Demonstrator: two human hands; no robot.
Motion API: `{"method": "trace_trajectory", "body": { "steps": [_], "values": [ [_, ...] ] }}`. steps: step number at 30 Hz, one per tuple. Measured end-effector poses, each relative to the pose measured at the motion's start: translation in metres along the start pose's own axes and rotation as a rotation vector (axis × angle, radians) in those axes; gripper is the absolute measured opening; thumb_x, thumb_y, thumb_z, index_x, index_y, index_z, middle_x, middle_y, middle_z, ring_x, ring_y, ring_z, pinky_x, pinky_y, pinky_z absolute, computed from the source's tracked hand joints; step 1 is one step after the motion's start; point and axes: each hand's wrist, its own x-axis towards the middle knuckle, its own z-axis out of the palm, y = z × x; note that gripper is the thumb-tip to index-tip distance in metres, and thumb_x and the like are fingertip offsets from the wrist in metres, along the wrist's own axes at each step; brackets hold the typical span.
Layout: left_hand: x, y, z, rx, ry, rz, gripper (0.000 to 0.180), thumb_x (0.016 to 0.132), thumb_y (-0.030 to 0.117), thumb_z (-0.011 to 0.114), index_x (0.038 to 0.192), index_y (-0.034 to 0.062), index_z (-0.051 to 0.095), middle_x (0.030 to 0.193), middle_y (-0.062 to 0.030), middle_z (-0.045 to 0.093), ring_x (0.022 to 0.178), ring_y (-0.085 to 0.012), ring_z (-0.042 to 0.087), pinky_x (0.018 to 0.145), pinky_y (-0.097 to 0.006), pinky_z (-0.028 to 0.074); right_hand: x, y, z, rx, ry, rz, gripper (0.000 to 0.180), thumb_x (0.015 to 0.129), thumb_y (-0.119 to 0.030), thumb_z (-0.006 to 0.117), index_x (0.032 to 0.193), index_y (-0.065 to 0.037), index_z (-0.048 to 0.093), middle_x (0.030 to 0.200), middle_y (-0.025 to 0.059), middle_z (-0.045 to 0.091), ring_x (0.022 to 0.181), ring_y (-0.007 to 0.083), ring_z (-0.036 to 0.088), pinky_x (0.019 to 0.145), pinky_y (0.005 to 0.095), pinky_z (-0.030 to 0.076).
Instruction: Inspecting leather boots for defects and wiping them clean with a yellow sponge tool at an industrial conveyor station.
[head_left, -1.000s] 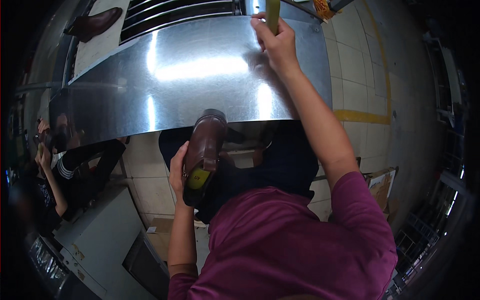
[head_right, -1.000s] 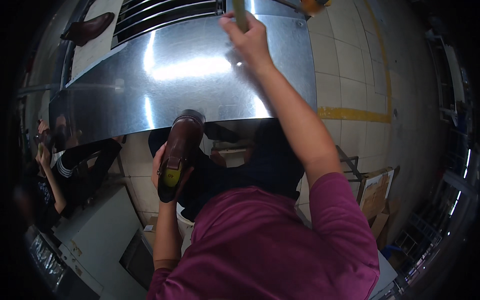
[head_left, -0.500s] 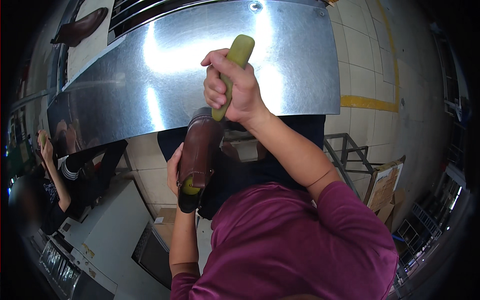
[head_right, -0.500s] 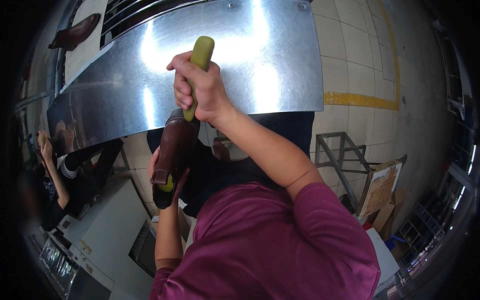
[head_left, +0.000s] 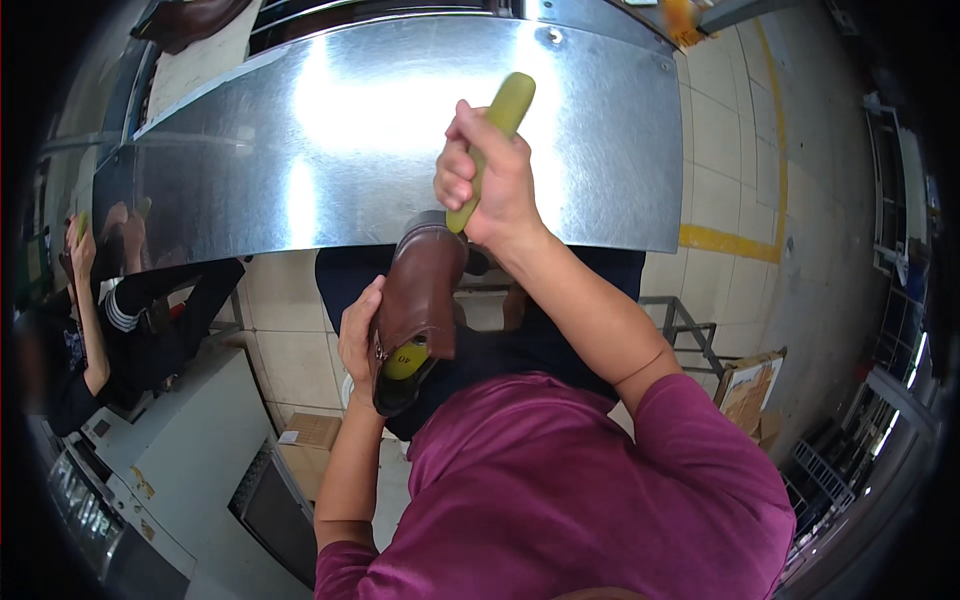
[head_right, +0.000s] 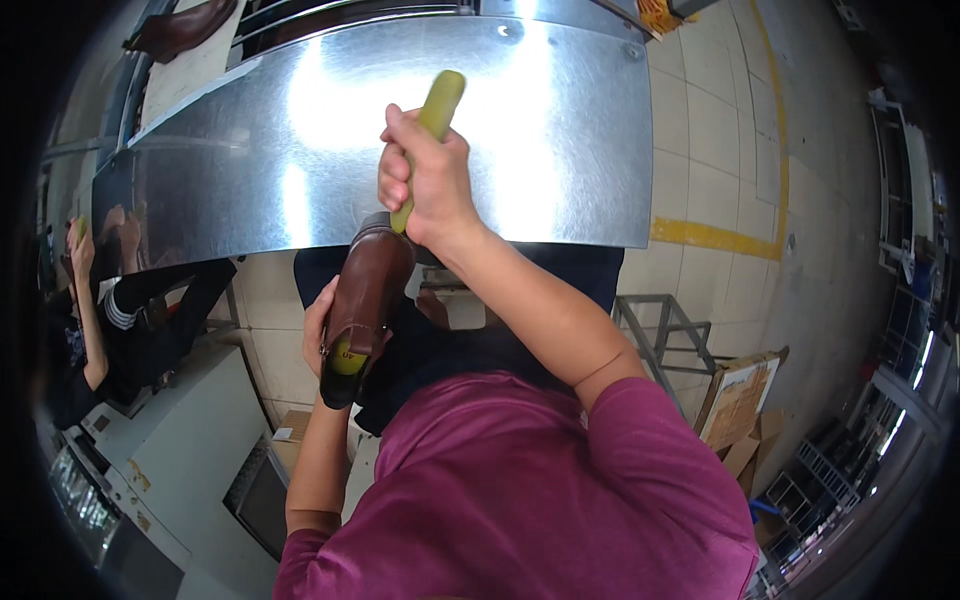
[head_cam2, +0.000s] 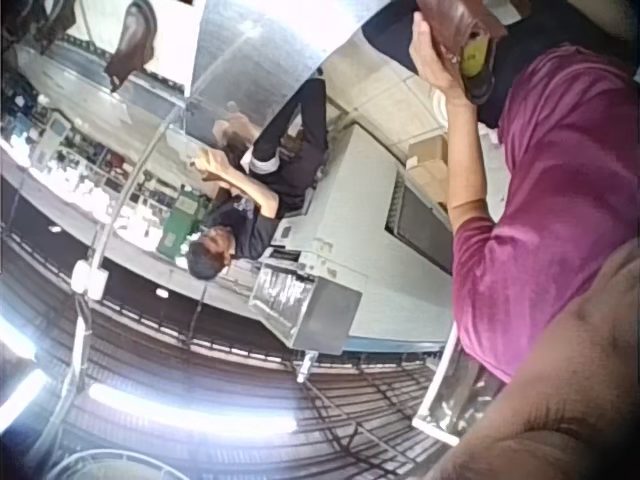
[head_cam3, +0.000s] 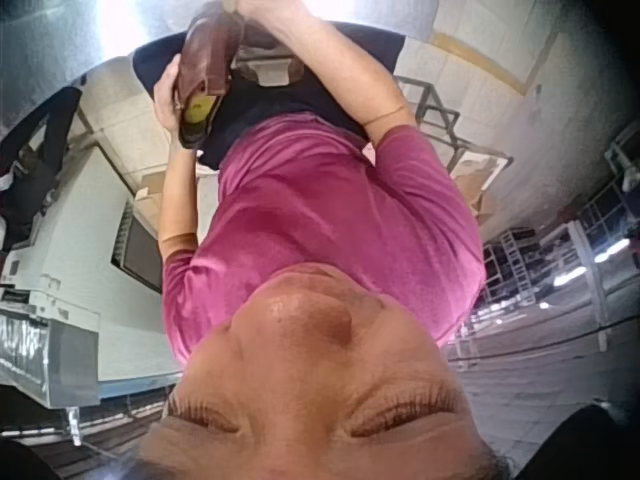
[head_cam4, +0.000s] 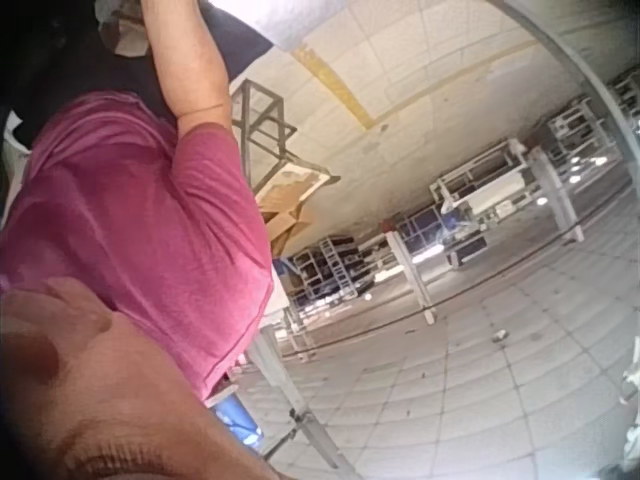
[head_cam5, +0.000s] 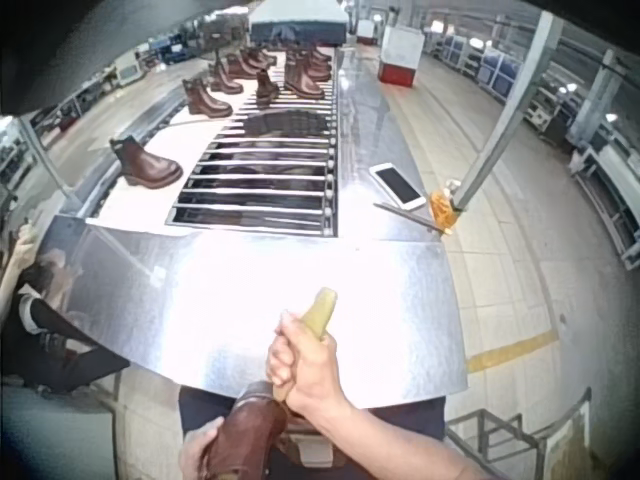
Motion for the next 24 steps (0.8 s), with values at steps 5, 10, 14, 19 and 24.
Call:
{"method": "trace_trajectory", "body": {
  "steps": [5, 10, 14, 19, 24],
  "values": [
    [0.009, 0.016, 0.009, 0.111, 0.114, 0.033, 0.046, 0.089, -0.006, 0.070, 0.134, 0.0028, 0.061, 0.130, -0.0222, 0.071, 0.114, -0.0359, 0.071, 0.096, -0.041, 0.056, 0.005, 0.008, 0.003, 0.034, -0.066, -0.046, 0.034, 0.106, -0.040, 0.063, 0.091, -0.011, 0.056, 0.060, -0.0013, 0.044, 0.045, 0.0122, 0.044, 0.046, 0.0300, 0.039],
    [0.016, 0.016, 0.006, 0.110, 0.114, 0.020, 0.044, 0.089, -0.008, 0.068, 0.132, 0.0036, 0.062, 0.128, -0.0220, 0.072, 0.112, -0.0361, 0.072, 0.093, -0.041, 0.056, 0.002, 0.009, -0.004, 0.007, -0.130, -0.093, 0.032, 0.108, -0.039, 0.059, 0.091, -0.012, 0.058, 0.060, -0.0017, 0.044, 0.047, 0.0124, 0.044, 0.047, 0.0308, 0.040],
    [0.022, 0.017, 0.000, 0.090, 0.075, 0.037, 0.045, 0.089, -0.004, 0.068, 0.133, 0.0038, 0.060, 0.128, -0.0220, 0.072, 0.110, -0.0366, 0.072, 0.093, -0.042, 0.055, 0.003, 0.011, -0.011, 0.050, -0.129, -0.148, 0.031, 0.110, -0.037, 0.055, 0.093, -0.012, 0.060, 0.062, -0.0020, 0.044, 0.048, 0.0118, 0.042, 0.049, 0.0315, 0.040],
    [0.022, 0.017, -0.004, 0.078, 0.070, 0.004, 0.043, 0.088, -0.004, 0.069, 0.130, 0.0021, 0.061, 0.127, -0.0221, 0.072, 0.105, -0.0364, 0.072, 0.093, -0.044, 0.055, -0.002, 0.018, -0.011, -0.013, -0.323, -0.281, 0.028, 0.112, -0.032, 0.048, 0.097, -0.010, 0.058, 0.064, -0.0014, 0.043, 0.050, 0.0116, 0.040, 0.050, 0.0311, 0.038],
    [0.030, 0.023, -0.005, 0.106, 0.070, -0.010, 0.040, 0.085, -0.005, 0.071, 0.124, 0.0024, 0.064, 0.123, -0.0206, 0.074, 0.103, -0.0356, 0.073, 0.090, -0.043, 0.055, -0.014, 0.019, -0.006, -0.262, -0.478, -0.441, 0.017, 0.109, -0.021, 0.057, 0.101, -0.007, 0.054, 0.066, 0.0009, 0.047, 0.054, 0.0103, 0.042, 0.052, 0.0291, 0.038]
  ]
}}
